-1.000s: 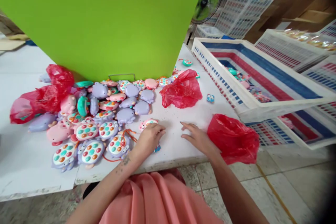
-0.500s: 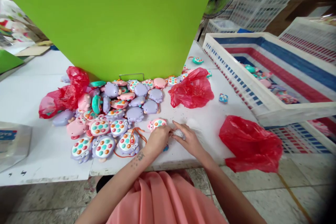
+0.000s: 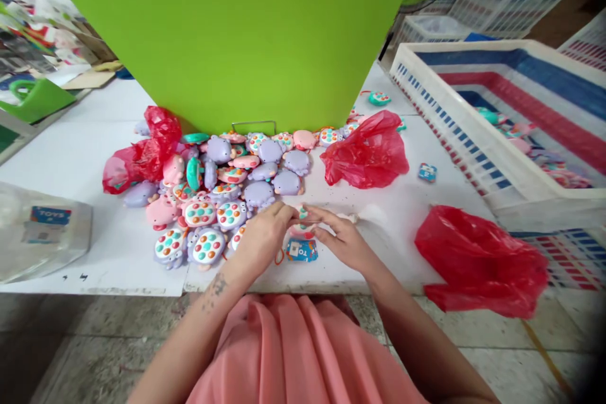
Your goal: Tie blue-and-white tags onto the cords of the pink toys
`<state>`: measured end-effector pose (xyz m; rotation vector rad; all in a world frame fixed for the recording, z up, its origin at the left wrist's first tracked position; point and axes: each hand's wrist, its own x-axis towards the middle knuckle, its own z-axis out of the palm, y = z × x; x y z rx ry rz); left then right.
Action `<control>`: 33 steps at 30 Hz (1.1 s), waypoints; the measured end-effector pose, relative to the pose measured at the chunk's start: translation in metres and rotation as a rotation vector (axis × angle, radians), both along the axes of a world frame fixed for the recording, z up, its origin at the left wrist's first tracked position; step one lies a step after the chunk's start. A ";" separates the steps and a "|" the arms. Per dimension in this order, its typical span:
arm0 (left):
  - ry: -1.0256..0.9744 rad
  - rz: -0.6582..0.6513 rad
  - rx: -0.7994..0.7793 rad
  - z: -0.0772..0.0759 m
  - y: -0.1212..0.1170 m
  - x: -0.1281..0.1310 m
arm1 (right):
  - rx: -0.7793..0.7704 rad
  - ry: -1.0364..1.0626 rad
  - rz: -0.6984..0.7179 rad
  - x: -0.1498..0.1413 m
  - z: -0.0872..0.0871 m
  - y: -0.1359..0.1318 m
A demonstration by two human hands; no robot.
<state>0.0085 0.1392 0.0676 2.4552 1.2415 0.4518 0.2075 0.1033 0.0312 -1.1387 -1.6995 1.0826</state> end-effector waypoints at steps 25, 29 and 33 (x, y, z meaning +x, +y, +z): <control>0.037 0.005 -0.184 -0.065 -0.026 0.006 | -0.285 0.203 -0.181 0.016 -0.017 -0.016; -0.078 0.114 -0.332 -0.057 -0.024 0.002 | -0.279 0.136 -0.146 0.013 -0.017 -0.017; -0.301 0.180 -0.544 -0.053 -0.021 -0.005 | -0.304 0.068 -0.192 0.005 -0.014 -0.018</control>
